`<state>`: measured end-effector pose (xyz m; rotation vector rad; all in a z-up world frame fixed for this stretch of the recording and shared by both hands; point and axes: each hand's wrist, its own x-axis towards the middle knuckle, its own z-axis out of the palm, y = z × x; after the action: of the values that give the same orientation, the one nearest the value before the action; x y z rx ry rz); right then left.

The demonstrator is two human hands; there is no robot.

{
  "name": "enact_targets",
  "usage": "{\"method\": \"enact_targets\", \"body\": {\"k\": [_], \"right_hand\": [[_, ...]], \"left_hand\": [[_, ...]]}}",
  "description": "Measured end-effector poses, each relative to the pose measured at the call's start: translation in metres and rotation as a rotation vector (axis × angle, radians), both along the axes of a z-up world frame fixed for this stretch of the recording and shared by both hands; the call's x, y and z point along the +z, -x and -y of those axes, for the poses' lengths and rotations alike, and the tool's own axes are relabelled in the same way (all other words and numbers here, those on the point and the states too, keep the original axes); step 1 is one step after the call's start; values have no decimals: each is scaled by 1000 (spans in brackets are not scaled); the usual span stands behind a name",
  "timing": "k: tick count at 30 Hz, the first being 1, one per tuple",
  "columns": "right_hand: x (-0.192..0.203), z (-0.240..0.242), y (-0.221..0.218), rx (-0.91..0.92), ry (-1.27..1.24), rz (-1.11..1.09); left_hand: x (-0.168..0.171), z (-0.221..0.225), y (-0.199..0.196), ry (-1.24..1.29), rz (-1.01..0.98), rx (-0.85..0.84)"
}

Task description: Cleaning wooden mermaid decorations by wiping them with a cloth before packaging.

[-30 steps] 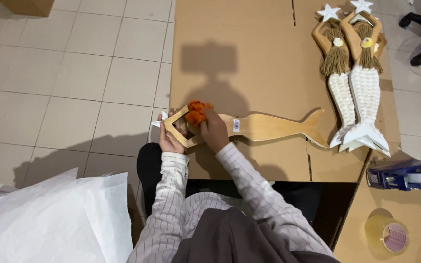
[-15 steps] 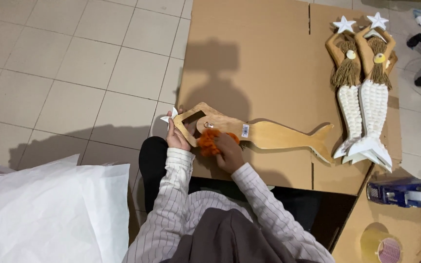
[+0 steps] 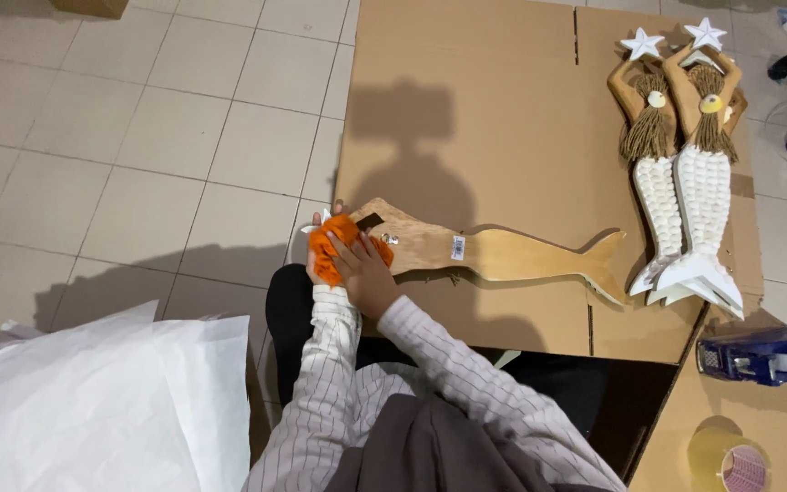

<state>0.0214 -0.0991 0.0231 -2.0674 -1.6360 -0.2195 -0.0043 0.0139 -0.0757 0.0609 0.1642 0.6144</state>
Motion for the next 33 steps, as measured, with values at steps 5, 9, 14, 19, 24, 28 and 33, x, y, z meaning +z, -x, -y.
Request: {"method": "enact_targets", "body": {"k": [5, 9, 14, 19, 24, 28, 33], "right_hand": [[12, 46, -4, 75, -149, 47], [8, 77, -6, 71, -95, -4], [-15, 103, -17, -12, -122, -76], [-12, 159, -57, -162, -235, -70], [-31, 251, -99, -583, -165, -13], [-45, 282, -113, -832, -119, -71], [140, 137, -27, -698, -277, -510]], "left_hand": [[7, 8, -2, -22, 99, 6], [25, 12, 2, -16, 0, -26], [36, 16, -2, 14, 18, 9], [26, 11, -4, 79, -10, 0], [36, 13, -2, 97, -23, -7], [38, 15, -4, 68, -39, 5], [27, 9, -6, 8, -75, 3]]}}
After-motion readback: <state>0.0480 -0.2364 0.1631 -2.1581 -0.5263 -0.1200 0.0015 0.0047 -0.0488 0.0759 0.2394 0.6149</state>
